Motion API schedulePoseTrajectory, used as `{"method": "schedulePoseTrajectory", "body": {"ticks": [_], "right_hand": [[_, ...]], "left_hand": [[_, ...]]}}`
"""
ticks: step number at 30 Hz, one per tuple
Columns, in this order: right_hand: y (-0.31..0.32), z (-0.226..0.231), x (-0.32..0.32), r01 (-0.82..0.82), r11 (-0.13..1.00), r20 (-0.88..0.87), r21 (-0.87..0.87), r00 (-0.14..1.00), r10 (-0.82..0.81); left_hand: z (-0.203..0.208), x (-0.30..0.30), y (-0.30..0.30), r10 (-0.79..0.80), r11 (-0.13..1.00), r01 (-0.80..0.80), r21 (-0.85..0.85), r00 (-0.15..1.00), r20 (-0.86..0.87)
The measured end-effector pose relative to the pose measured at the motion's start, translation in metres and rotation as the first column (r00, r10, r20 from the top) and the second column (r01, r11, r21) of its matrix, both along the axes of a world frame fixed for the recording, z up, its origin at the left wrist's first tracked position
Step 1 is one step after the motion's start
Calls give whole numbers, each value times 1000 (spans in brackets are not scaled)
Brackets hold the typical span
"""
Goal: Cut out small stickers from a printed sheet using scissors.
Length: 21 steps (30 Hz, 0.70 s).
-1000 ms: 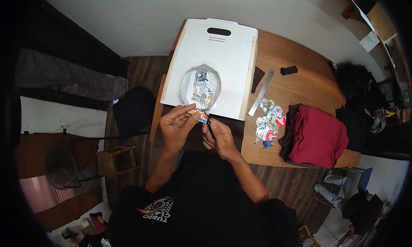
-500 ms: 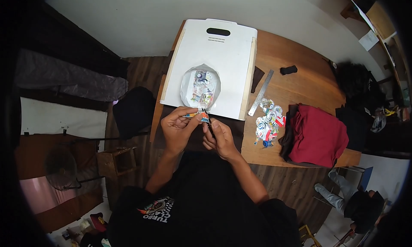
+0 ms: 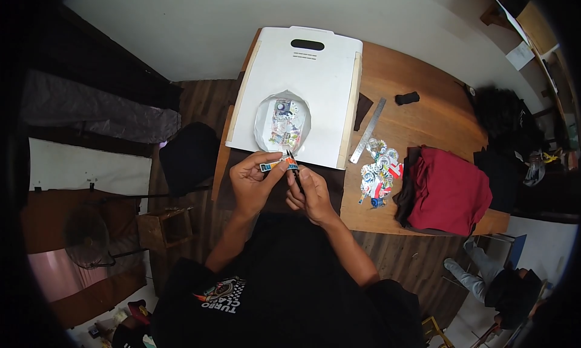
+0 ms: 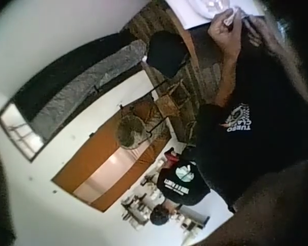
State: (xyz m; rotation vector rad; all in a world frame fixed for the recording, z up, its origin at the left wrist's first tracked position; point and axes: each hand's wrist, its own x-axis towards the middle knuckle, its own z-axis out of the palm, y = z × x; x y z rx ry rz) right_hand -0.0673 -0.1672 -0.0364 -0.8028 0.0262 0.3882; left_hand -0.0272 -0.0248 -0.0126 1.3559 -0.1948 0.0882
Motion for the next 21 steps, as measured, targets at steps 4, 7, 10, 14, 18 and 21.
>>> {"method": "schedulePoseTrajectory", "body": {"ticks": [4,7,10,14,18,21], "right_hand": [[2,1,-1,15,1000,-6,0,1000,-15],[3,0,-1,20,1000,3,11,1000,-21],[3,-2,0,27,1000,15,-11,1000,-27],[2,-2,0,24,999,41,-38,999,-23],[0,-3,1,12,999,48,-50,999,-10],[-2,-5,1,3,999,61,-36,998,-1]], "left_hand": [[1,-1,0,-7,1000,7,-10,999,-53],[1,-1,0,-7,1000,7,-5,998,-56],[1,0,1,-8,1000,8,-3,998,-59],[6,0,1,-7,1000,7,-1,999,-38],[6,0,2,-12,1000,11,-4,999,-45],[7,0,2,-25,1000,24,-18,998,-58]]}}
